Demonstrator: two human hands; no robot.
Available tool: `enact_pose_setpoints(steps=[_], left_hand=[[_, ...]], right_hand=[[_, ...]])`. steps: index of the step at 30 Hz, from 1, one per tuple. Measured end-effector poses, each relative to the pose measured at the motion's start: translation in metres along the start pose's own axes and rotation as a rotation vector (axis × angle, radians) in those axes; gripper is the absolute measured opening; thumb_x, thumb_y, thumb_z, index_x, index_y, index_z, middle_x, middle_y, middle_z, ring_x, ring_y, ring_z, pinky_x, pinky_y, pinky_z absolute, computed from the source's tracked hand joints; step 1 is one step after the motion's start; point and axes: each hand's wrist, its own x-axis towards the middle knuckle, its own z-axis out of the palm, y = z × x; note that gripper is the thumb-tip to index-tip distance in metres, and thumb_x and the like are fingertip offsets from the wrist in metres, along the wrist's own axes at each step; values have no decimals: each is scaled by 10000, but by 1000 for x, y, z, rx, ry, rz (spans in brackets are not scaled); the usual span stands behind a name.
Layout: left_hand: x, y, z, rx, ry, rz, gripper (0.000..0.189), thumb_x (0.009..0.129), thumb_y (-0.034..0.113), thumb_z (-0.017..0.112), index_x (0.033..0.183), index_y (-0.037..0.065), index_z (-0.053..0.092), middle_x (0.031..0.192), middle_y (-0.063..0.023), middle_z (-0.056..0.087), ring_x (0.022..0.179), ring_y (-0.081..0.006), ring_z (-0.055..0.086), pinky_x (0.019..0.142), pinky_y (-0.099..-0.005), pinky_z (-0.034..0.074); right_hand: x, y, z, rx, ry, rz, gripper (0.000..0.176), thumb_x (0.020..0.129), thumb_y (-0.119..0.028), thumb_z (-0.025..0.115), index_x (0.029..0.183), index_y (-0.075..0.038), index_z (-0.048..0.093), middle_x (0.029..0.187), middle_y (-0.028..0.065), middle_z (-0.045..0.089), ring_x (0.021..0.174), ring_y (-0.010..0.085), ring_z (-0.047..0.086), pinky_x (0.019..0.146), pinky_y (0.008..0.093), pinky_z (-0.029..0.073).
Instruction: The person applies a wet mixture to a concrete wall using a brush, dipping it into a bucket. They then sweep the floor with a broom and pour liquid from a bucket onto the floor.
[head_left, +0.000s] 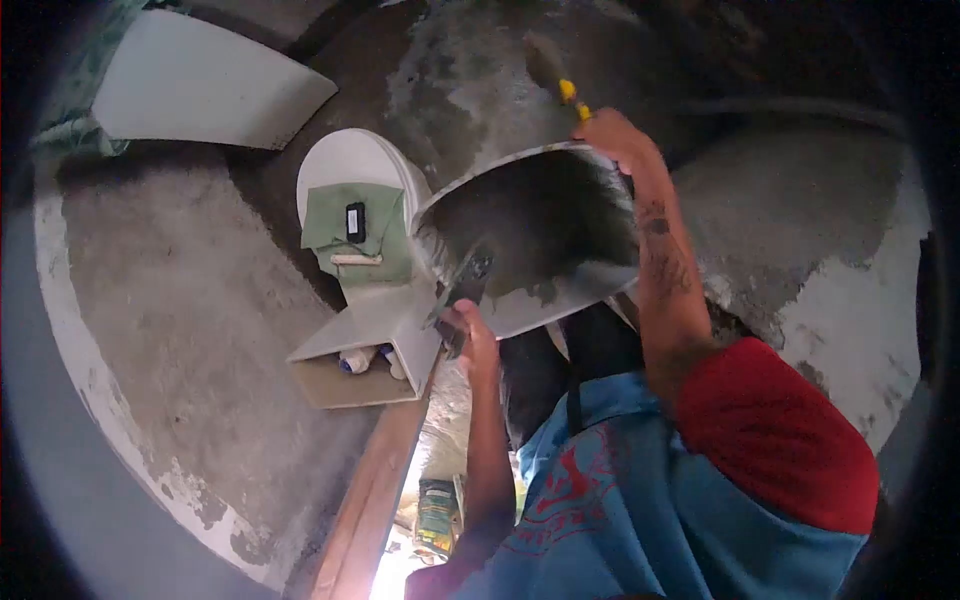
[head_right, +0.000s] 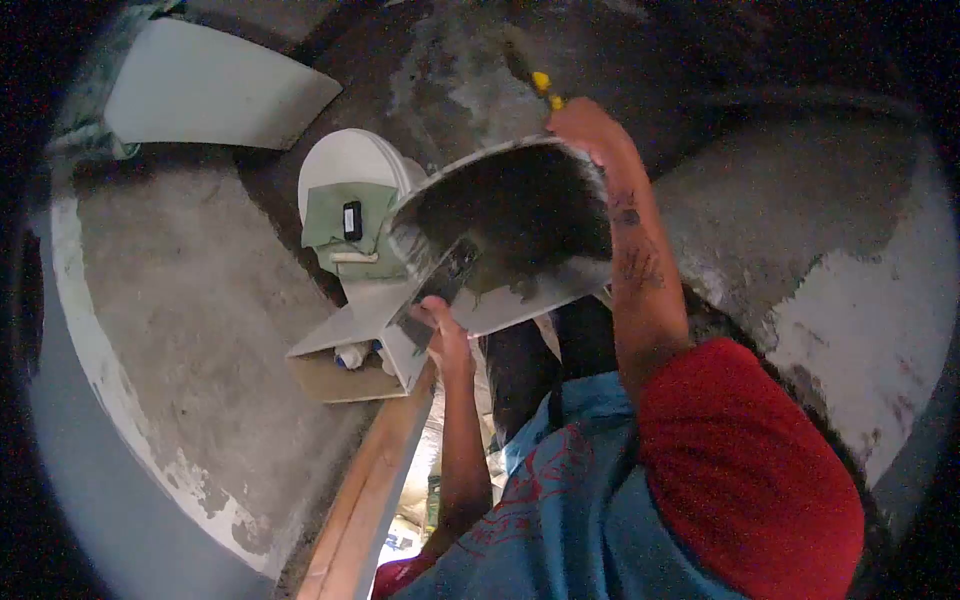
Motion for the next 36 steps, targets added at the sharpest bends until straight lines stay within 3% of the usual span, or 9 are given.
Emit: enact_pose_setpoints(steps=[5,8,14,16,22,25,27,33,36], left_hand=[[59,32,73,393,176,603,471,912,492,408,1082,56,458,1092,-153,510,995,-326,494,819,-440,386],[86,46,118,385,-173,257,445,918,453,439,1091,46,485,1059,-149,538,952,-267,523,796,-433,398],[133,56,203,25,-250,382,479,885,438,503,911,-30,599,915,-160,631,835,-281,580,769,-395,429],[144,23,250,49,-227,289,551,875,505,484,777,-37,502,831,-166,565,778,-311,509,699,-456,374],[179,-37,359,-224,-403,-195,812,865,604,434,1343,-31,268,1294,-164,354,1119,-244,378,945,-343,309],[178,-74,408,-441,-443,-274,832,884,587,417,1375,-53,217,1396,-151,274,1250,-236,300,1043,-337,223],[159,-86,432,-139,-219,-121,435,924,380,490,1109,-10,539,1052,-104,581,986,-187,533,884,-328,372],[177,-64,415,69,-301,61,445,888,377,554,1085,-21,534,972,-133,580,868,-198,545,765,-322,430],[162,-25,390,195,-466,-32,747,869,551,487,1329,-22,350,1190,-181,499,1075,-294,473,974,-393,311]], right_hand=[[107,69,-10,279,68,43,291,704,-204,645,789,72,612,673,72,599,597,141,539,527,337,417],[137,93,-26,-69,23,-71,282,703,-196,641,792,71,619,684,73,607,589,135,537,524,331,420],[239,168,-2,-42,66,126,304,742,-245,607,859,34,629,751,135,624,717,212,599,654,388,459],[269,196,-3,-614,-146,-270,284,817,-261,552,903,-2,628,803,168,620,762,299,595,708,418,457],[387,265,35,-640,-137,-216,314,877,-296,487,926,-18,625,838,183,614,747,340,575,697,415,459],[400,295,36,-572,-122,-212,332,874,-317,492,930,-18,625,832,178,616,744,330,576,694,411,459],[400,312,32,-526,-117,-208,344,872,-330,496,933,-18,626,829,175,618,743,323,577,692,408,458],[382,345,5,-317,-36,-110,381,865,-371,506,942,-18,626,819,165,622,738,301,580,685,398,457],[366,347,-6,-203,19,-56,401,862,-392,512,947,-18,627,814,160,624,735,291,582,682,393,457]])
